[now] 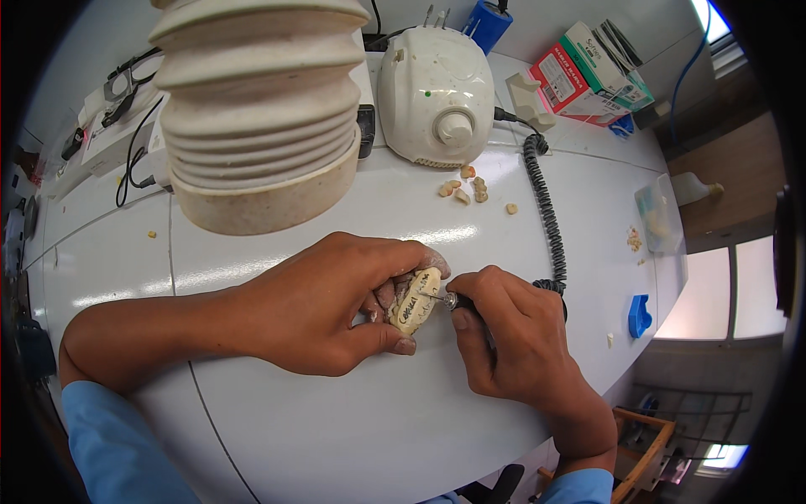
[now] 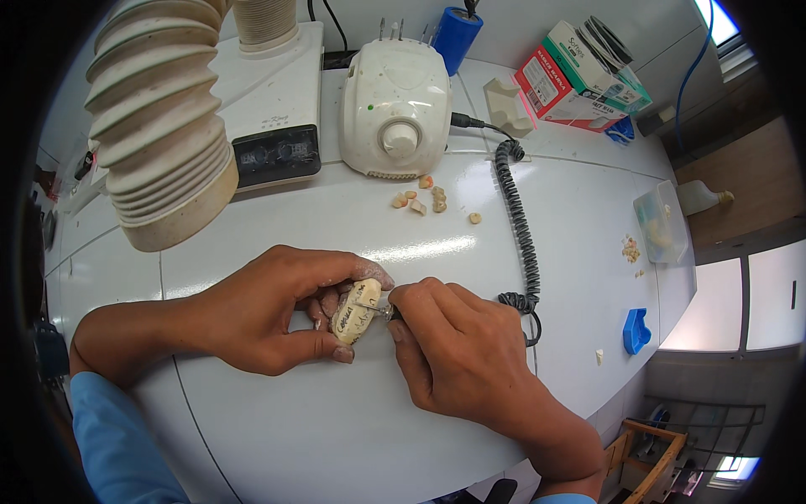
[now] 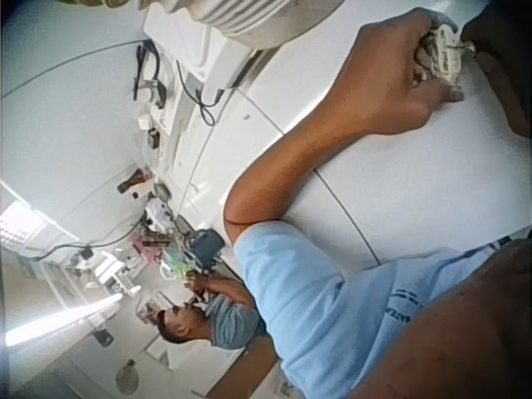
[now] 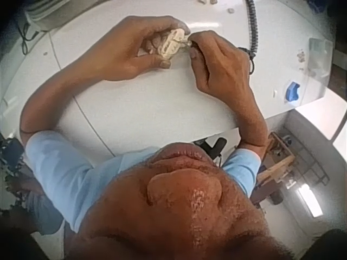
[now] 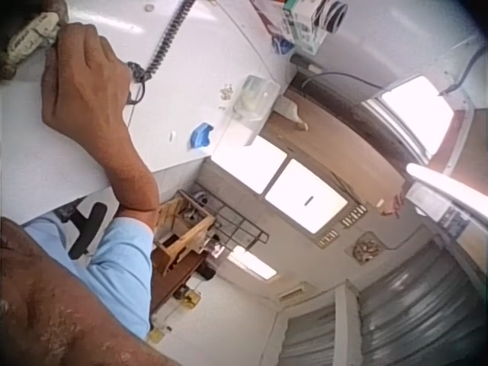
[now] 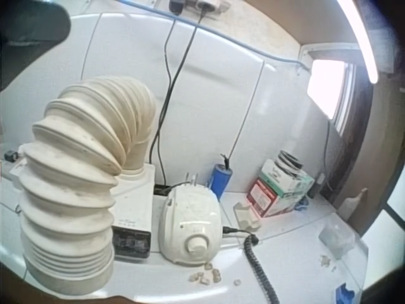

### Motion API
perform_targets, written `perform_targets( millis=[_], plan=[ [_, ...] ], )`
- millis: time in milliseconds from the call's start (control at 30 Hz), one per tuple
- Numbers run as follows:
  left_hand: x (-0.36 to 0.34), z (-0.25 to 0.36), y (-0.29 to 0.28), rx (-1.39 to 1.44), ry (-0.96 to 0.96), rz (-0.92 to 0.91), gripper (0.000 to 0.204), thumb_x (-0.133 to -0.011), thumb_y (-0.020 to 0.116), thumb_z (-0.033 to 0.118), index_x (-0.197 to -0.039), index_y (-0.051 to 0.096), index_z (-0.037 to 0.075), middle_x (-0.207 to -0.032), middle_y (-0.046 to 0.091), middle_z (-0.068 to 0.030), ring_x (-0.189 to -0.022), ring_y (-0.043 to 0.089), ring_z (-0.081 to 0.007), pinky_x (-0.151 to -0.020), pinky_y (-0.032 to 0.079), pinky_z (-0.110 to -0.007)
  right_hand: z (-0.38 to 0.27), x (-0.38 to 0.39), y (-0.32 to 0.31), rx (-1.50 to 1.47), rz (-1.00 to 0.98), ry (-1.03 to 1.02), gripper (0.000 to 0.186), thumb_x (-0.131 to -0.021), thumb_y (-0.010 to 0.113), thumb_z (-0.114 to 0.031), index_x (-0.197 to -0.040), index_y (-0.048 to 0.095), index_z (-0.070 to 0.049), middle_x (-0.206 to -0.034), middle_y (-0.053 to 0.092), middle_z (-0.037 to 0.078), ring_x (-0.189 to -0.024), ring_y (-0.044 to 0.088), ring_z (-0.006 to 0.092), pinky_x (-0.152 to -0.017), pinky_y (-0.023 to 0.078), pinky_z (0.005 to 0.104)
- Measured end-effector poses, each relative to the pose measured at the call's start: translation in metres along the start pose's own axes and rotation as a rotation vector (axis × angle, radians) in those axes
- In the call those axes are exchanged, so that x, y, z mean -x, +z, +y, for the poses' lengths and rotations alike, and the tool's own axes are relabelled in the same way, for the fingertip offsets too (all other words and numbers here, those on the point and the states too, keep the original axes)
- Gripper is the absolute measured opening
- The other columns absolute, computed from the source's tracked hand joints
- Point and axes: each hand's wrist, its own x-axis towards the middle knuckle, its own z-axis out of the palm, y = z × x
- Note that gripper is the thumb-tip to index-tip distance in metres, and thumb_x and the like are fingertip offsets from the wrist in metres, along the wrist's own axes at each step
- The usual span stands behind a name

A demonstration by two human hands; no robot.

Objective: Trim and refine the edges of a dental plaster model using a hand tool.

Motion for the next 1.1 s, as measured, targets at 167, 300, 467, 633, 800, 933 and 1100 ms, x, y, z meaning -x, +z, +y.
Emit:
perform_targets(
  millis=[167,300,467,633,800,933,1100],
  plan=[
    [0.000,-0.002,0.000,-0.003,0.007,0.014,0.067,-0.088,0.089,0.010,-0.148,0.060,0.001,-0.109,0.073,-0.0112,-0.090,0.069,-0.0180,-0.079,0.058,-0.033,-0.001,-0.001,-0.006,-0.009,-0.097,-0.044,0.022,-0.087,0.070,0.001,-0.109,0.070,0.000,-0.087,0.068,0.012,-0.066,0.068,0.0288,-0.059,0.051,0.0400],
    [0.000,0.000,0.001,-0.001,0.016,0.005,0.068,-0.088,0.089,0.010,-0.149,0.060,0.001,-0.108,0.073,-0.0102,-0.090,0.069,-0.0171,-0.079,0.058,-0.032,0.001,-0.001,-0.001,-0.011,0.022,0.028,0.017,-0.092,0.075,-0.005,-0.106,0.066,-0.004,-0.085,0.063,0.008,-0.071,0.067,0.0253,-0.055,0.049,0.0392],
    [-0.001,0.001,-0.001,0.012,-0.046,-0.002,0.069,-0.089,0.090,0.012,-0.150,0.060,0.003,-0.108,0.073,-0.0086,-0.090,0.069,-0.0162,-0.078,0.059,-0.031,0.002,0.001,-0.004,-0.009,-0.022,-0.006,0.015,-0.093,0.073,-0.004,-0.107,0.067,-0.003,-0.086,0.065,0.009,-0.070,0.067,0.0264,-0.057,0.051,0.0396],
    [0.000,0.000,0.005,0.041,0.009,0.083,0.069,-0.087,0.091,0.014,-0.150,0.063,0.005,-0.107,0.068,-0.0068,-0.088,0.066,-0.0113,-0.072,0.057,-0.026,0.019,0.003,-0.005,-0.072,0.156,0.073,0.015,-0.094,0.071,-0.002,-0.109,0.068,0.000,-0.090,0.070,0.012,-0.070,0.069,0.0287,-0.060,0.054,0.0396],
    [0.000,-0.005,0.007,-0.047,0.073,0.145,0.068,-0.085,0.091,0.014,-0.148,0.065,0.005,-0.106,0.061,-0.0053,-0.081,0.062,-0.0097,-0.069,0.055,-0.024,0.017,0.002,-0.007,-0.093,0.129,0.049,0.016,-0.093,0.072,-0.002,-0.109,0.069,0.000,-0.090,0.070,0.012,-0.069,0.069,0.0289,-0.059,0.053,0.0395],
    [0.001,-0.004,0.006,-0.103,0.084,0.162,0.070,-0.084,0.091,0.015,-0.149,0.065,0.006,-0.108,0.059,-0.0054,-0.079,0.059,-0.0084,-0.064,0.050,-0.022,0.013,0.002,-0.005,-0.082,0.110,-0.003,0.017,-0.091,0.073,-0.002,-0.108,0.070,-0.001,-0.087,0.067,0.010,-0.067,0.067,0.0277,-0.056,0.051,0.0393],
    [0.001,0.001,0.008,-0.105,0.046,0.163,0.069,-0.084,0.090,0.017,-0.146,0.062,0.002,-0.107,0.067,-0.0113,-0.078,0.063,-0.0160,-0.064,0.052,-0.030,0.012,0.002,-0.004,-0.046,0.108,0.021,0.018,-0.091,0.074,-0.003,-0.108,0.069,-0.002,-0.087,0.065,0.009,-0.066,0.066,0.0268,-0.054,0.050,0.0390]
  ],
)
